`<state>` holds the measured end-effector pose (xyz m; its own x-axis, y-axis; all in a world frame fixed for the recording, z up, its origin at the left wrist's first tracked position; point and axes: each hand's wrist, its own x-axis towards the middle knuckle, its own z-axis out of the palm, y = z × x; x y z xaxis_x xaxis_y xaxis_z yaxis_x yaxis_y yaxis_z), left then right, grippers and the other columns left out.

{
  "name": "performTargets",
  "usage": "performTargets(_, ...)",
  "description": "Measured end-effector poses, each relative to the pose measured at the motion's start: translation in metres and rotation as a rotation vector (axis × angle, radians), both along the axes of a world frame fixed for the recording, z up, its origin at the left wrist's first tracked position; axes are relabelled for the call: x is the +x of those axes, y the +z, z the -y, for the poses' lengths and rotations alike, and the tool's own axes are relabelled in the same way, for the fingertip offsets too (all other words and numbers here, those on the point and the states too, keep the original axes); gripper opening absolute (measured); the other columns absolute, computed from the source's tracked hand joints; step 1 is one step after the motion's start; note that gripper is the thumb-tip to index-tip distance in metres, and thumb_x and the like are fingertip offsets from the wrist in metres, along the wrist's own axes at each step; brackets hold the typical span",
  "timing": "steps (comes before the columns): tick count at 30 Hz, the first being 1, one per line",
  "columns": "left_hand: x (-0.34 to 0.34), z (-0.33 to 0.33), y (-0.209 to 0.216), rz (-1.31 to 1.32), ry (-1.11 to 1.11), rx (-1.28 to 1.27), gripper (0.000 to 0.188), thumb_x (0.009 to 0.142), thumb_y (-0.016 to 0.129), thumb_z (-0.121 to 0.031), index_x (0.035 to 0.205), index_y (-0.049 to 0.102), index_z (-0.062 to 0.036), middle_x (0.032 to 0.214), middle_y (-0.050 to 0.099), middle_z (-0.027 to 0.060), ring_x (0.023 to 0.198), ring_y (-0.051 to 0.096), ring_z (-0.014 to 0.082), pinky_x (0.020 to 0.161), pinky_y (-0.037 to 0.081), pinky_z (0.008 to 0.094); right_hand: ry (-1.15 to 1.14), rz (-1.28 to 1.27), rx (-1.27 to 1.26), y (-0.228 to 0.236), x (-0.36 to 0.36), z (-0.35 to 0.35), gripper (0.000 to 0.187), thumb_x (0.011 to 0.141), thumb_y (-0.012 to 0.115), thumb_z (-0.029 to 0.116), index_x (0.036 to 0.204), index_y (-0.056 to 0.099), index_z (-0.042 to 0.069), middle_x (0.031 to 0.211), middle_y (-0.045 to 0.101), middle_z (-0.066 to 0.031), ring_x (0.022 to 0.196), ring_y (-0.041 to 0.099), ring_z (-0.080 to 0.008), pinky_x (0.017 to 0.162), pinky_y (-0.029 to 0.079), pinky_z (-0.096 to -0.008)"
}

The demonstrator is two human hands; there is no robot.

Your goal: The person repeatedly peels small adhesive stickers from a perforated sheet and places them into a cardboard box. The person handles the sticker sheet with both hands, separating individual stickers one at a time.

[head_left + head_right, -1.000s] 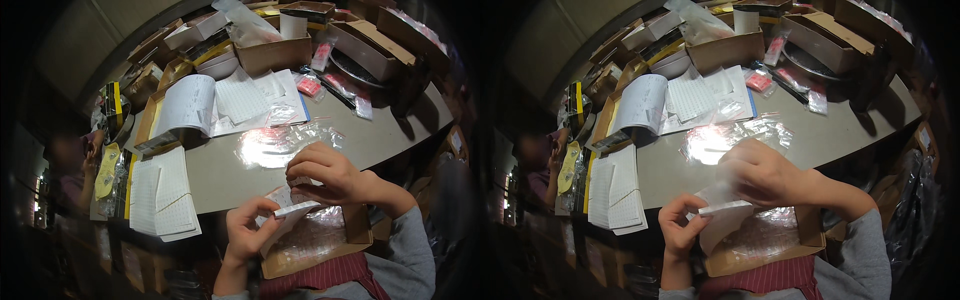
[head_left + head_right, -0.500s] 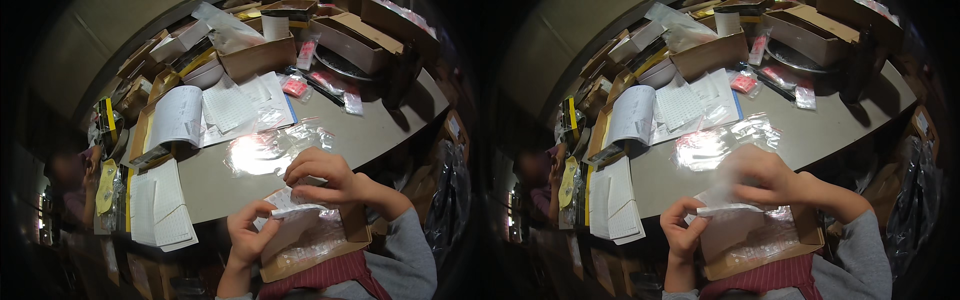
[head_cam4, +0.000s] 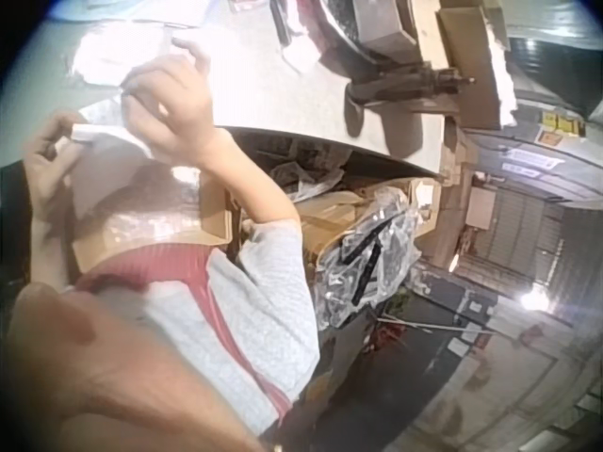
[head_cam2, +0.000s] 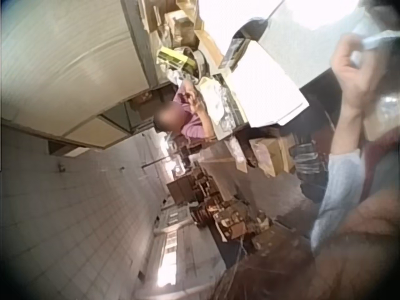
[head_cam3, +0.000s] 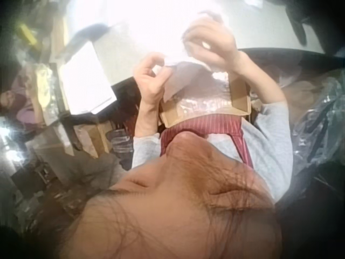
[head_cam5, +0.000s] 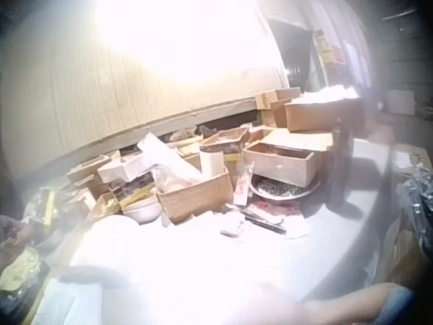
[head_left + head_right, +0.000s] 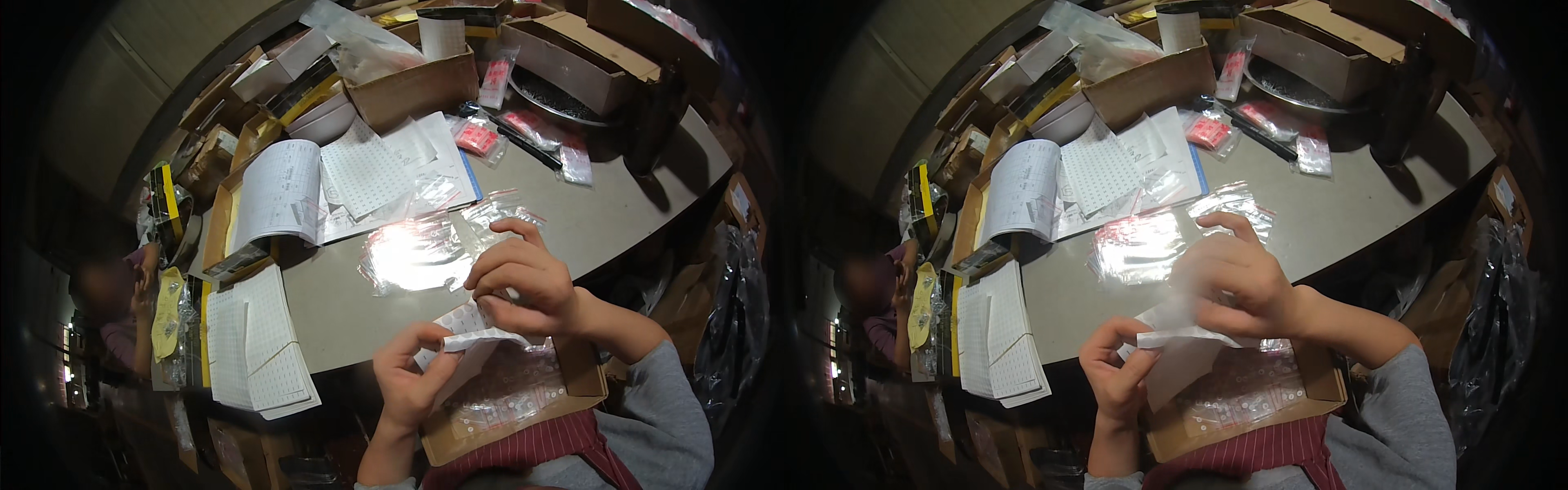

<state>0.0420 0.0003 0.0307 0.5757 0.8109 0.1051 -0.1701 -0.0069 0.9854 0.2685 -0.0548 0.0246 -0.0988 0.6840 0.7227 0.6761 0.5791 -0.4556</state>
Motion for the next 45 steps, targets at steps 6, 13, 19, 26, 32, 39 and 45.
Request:
performTargets(6,0.001,-0.003,-0.003,0.03,0.006,-0.075,0.016,0.079,0.07,-0.005,0.092,0.067,0.0044,0.086,0.068,0.006,0.081,0.06,0.0112,0.076,0.047,0.0242,-0.036,0.057,-0.023,-0.003,0.0,-0.001,0.013,0.083,0.076,0.007,0.094,0.071,0.007,0.103,0.073,-0.005,0.098,0.069,-0.0196,0.113,0.035,-0.0508)
performTargets(13,0.002,-0.002,-0.005,0.045,0.002,-0.056,0.013,0.08,0.07,-0.005,0.09,0.067,0.0033,0.086,0.067,0.0052,0.081,0.06,0.0111,0.077,0.047,0.0242,-0.131,0.214,0.118,-0.002,-0.009,-0.001,0.012,0.078,0.077,0.006,0.089,0.071,0.007,0.097,0.073,-0.0039,0.092,0.07,-0.0204,0.113,0.034,-0.0529)
performTargets(19,0.001,-0.003,-0.006,0.032,-0.013,-0.047,0.012,0.079,0.071,-0.005,0.088,0.067,0.003,0.086,0.067,0.0046,0.08,0.06,0.0107,0.076,0.046,0.024,0.003,-0.111,-0.11,-0.005,-0.003,0.0,0.006,0.086,0.071,0.006,0.092,0.07,0.007,0.099,0.073,-0.0036,0.096,0.068,-0.0178,0.116,0.03,-0.0525)
performTargets(26,-0.003,-0.004,-0.008,0.0,-0.027,-0.076,0.012,0.081,0.071,-0.004,0.09,0.068,0.0037,0.087,0.068,0.0055,0.082,0.06,0.0116,0.077,0.046,0.0246,-0.223,-0.06,-0.076,0.003,0.023,0.01,0.011,0.084,0.072,0.006,0.095,0.07,0.007,0.1,0.072,-0.0057,0.098,0.068,-0.0214,0.112,0.037,-0.0491)
performTargets(32,-0.013,-0.011,-0.017,0.061,-0.064,-0.049,0.013,0.084,0.071,0.0,0.095,0.07,0.0062,0.09,0.071,0.0082,0.087,0.064,0.0147,0.08,0.05,0.0274,-0.577,0.442,-0.073,-0.003,0.067,0.018,0.014,0.078,0.074,0.005,0.089,0.065,0.005,0.093,0.067,-0.008,0.093,0.063,-0.0271,0.103,0.046,-0.0436)
performTargets(39,-0.005,-0.004,-0.003,-0.018,0.011,-0.084,0.016,0.072,0.068,-0.008,0.082,0.064,0.0028,0.08,0.064,0.0052,0.077,0.057,0.0125,0.074,0.042,0.0241,-0.567,0.663,-0.061,-0.022,0.061,0.016,0.013,0.07,0.069,0.006,0.081,0.064,0.003,0.092,0.066,-0.0086,0.094,0.064,-0.0259,0.106,0.046,-0.0452)
performTargets(45,-0.025,-0.007,-0.001,0.127,0.036,-0.084,0.011,0.078,0.072,-0.003,0.085,0.067,0.0043,0.083,0.069,0.0067,0.077,0.061,0.0118,0.073,0.045,0.0234,-0.234,0.485,-0.29,0.013,0.053,0.046,0.013,0.088,0.07,0.012,0.079,0.07,0.003,0.092,0.068,-0.0056,0.095,0.065,-0.0234,0.109,0.044,-0.0458)
